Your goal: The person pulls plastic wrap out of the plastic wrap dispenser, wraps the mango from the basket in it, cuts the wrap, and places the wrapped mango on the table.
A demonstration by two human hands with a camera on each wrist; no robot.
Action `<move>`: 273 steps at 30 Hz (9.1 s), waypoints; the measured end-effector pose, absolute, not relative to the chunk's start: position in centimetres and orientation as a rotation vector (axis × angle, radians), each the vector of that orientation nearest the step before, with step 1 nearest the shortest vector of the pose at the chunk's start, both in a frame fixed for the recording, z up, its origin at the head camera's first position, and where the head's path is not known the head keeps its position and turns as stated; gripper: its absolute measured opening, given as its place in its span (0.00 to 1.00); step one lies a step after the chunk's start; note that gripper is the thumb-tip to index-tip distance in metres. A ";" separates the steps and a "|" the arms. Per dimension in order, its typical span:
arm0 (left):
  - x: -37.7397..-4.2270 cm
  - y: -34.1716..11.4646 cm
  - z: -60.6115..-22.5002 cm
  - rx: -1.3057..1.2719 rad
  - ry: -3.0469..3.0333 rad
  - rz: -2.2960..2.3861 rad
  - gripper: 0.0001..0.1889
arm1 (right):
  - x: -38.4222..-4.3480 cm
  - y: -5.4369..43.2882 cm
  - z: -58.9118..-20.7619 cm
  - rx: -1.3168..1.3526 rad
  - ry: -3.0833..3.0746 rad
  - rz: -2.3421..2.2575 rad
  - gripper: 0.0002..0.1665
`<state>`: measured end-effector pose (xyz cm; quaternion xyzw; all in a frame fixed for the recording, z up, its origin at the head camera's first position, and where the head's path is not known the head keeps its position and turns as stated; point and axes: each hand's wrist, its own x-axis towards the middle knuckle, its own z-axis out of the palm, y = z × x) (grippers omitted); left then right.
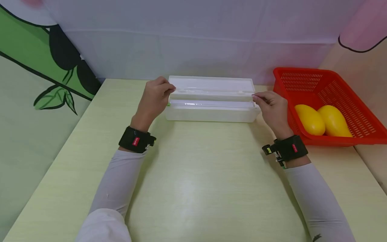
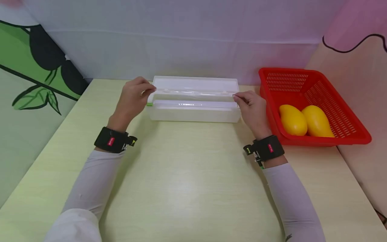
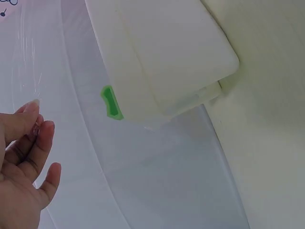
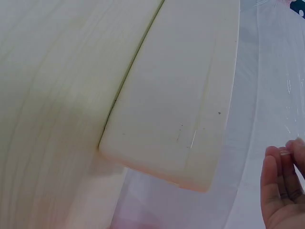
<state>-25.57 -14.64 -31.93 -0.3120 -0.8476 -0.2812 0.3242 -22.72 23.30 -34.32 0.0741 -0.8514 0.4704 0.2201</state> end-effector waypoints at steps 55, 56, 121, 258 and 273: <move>-24.0 -13.4 -29.2 -0.733 -2.125 -0.695 0.04 | -21.7 23.7 -32.1 0.297 -2.089 1.342 0.11; -24.0 -13.4 -29.2 -0.731 -2.124 -0.697 0.04 | -21.7 23.7 -32.1 0.293 -2.087 1.343 0.11; -24.3 -13.2 -26.2 -0.796 -1.932 -0.663 0.10 | -21.3 23.7 -27.5 0.292 -1.949 1.403 0.09; -18.6 -8.6 -21.5 -0.580 -1.562 -0.979 0.04 | -19.2 24.6 -23.4 0.530 -1.189 1.763 0.06; -18.1 -8.4 -21.6 -0.583 -1.537 -0.965 0.05 | -18.6 24.4 -23.4 0.522 -1.138 1.752 0.05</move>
